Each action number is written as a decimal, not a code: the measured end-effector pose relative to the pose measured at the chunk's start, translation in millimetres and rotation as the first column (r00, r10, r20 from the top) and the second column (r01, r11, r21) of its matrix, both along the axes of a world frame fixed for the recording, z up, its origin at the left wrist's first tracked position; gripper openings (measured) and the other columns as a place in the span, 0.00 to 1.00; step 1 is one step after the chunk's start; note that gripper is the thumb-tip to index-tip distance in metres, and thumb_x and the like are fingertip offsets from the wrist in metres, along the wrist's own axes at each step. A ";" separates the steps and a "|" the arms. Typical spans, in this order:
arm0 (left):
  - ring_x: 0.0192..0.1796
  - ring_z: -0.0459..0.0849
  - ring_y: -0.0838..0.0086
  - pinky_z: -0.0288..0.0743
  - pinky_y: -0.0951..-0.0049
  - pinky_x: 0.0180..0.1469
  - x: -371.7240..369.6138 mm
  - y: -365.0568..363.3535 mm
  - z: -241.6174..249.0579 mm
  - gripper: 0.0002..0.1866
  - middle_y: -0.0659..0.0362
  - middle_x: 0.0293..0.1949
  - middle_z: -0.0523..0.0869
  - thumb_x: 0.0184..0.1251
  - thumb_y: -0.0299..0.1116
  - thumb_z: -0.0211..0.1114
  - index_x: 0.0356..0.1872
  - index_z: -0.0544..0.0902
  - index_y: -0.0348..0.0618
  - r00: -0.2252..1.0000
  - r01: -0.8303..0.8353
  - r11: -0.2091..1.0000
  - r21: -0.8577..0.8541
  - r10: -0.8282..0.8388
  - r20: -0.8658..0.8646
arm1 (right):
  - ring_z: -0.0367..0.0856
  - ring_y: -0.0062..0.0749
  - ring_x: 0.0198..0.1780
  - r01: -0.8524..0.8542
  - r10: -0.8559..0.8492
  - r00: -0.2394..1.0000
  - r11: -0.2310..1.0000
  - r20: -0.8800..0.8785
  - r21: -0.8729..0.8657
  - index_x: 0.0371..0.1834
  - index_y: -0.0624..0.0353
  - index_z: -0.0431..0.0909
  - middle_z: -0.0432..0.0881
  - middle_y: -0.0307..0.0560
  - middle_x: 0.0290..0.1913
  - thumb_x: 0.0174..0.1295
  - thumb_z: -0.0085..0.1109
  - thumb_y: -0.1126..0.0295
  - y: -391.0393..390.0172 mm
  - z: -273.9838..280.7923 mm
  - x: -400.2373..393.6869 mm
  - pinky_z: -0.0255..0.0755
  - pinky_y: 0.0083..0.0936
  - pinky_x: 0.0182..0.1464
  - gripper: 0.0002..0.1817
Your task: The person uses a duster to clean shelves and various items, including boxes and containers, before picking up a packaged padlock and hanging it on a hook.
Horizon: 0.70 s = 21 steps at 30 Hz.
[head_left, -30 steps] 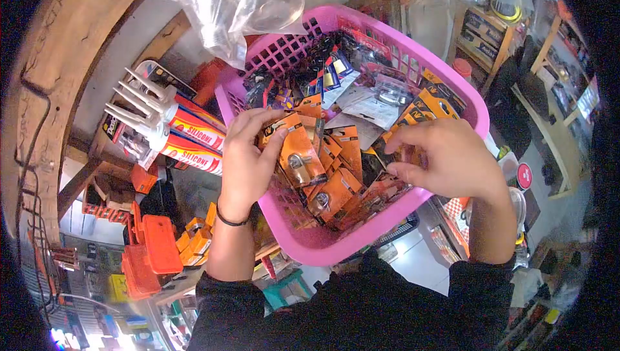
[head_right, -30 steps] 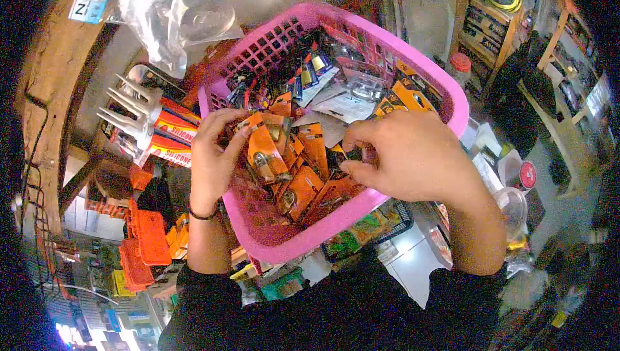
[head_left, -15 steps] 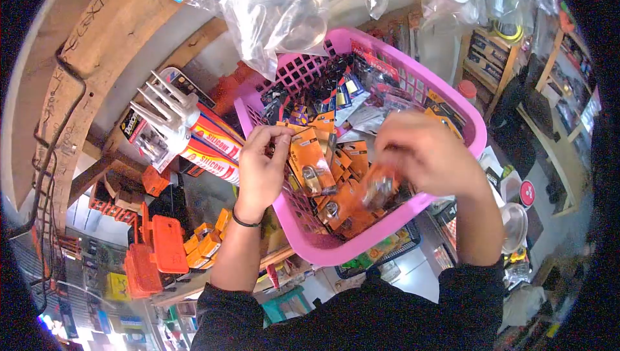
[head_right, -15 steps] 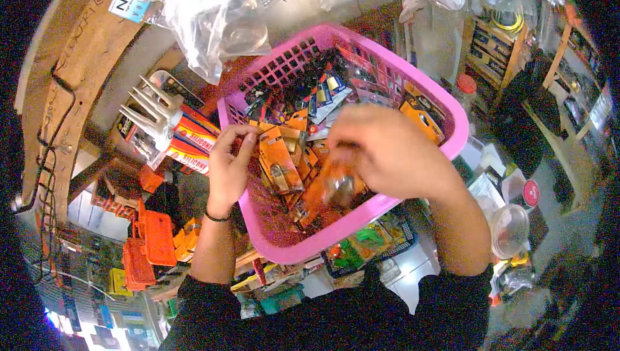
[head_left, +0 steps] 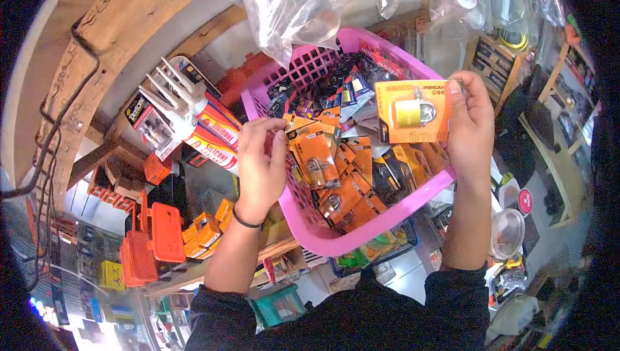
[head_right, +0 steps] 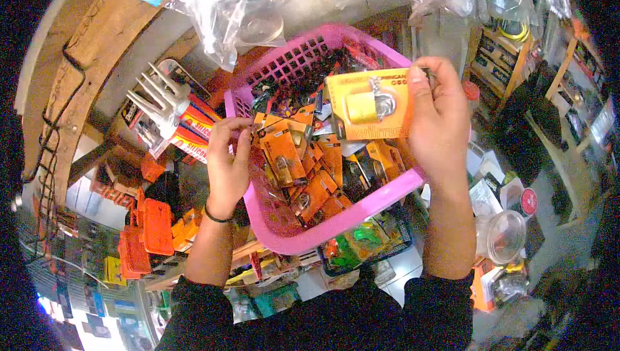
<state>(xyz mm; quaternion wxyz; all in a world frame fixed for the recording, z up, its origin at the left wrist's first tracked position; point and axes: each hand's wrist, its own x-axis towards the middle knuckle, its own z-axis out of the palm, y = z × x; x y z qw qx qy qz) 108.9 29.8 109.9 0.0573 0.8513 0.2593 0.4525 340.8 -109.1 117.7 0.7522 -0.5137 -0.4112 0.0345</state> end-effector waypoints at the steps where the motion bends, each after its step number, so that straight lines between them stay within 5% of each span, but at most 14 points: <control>1: 0.39 0.74 0.62 0.68 0.70 0.42 -2.6 -4.7 -1.3 0.07 0.51 0.35 0.76 0.56 0.21 0.56 0.36 0.77 0.37 1.000 -0.002 1.000 0.002 0.002 0.004 | 0.69 0.14 0.24 -0.045 0.050 0.993 0.998 -0.105 0.054 0.38 0.60 0.68 0.71 0.36 0.25 0.66 0.44 0.69 -0.2 0.2 0.0 0.65 0.13 0.23 0.06; 5: 0.39 0.75 0.63 0.69 0.70 0.41 -17.2 -29.0 -5.6 0.09 0.51 0.36 0.76 0.53 0.20 0.58 0.37 0.77 0.37 0.996 -0.029 0.999 0.029 0.026 0.089 | 0.70 0.17 0.15 -0.024 0.050 0.942 0.996 -0.331 0.083 0.39 0.58 0.67 0.73 0.39 0.22 0.67 0.42 0.65 -6.2 8.8 -3.6 0.63 0.15 0.09 0.08; 7: 0.39 0.75 0.65 0.70 0.72 0.39 -25.5 -43.3 -7.0 0.12 0.52 0.37 0.76 0.52 0.20 0.59 0.40 0.76 0.37 0.996 -0.012 0.993 -0.121 0.023 0.088 | 0.70 0.17 0.15 0.011 0.007 0.939 0.999 -0.343 0.049 0.40 0.58 0.67 0.74 0.40 0.23 0.67 0.42 0.65 -8.4 9.6 -1.5 0.62 0.15 0.09 0.09; 11: 0.36 0.76 0.68 0.70 0.74 0.38 -55.7 -64.2 -5.4 0.17 0.53 0.39 0.77 0.50 0.21 0.62 0.44 0.74 0.38 0.999 0.022 0.997 -0.070 -0.024 -0.036 | 0.72 0.18 0.16 0.079 -0.059 0.920 0.996 -0.387 0.038 0.40 0.58 0.67 0.75 0.42 0.25 0.67 0.41 0.64 -8.3 10.1 -2.6 0.63 0.15 0.09 0.09; 16: 0.37 0.78 0.67 0.71 0.73 0.39 -119.7 -89.6 -21.6 0.15 0.53 0.36 0.79 0.52 0.22 0.61 0.44 0.75 0.37 0.998 0.002 0.960 -0.278 -0.018 -0.054 | 0.73 0.18 0.17 0.072 -0.034 0.911 0.994 -0.411 0.078 0.40 0.58 0.67 0.75 0.42 0.26 0.66 0.43 0.64 -6.5 7.5 1.6 0.64 0.15 0.10 0.09; 21: 0.36 0.80 0.71 0.71 0.75 0.38 -177.3 -117.0 -61.0 0.12 0.55 0.33 0.81 0.54 0.24 0.61 0.41 0.77 0.37 0.985 -0.170 0.886 -0.432 0.140 -0.101 | 0.73 0.19 0.17 0.042 -0.008 0.907 0.996 -0.420 0.073 0.40 0.58 0.67 0.76 0.42 0.27 0.65 0.45 0.63 -6.6 6.9 5.7 0.64 0.15 0.10 0.10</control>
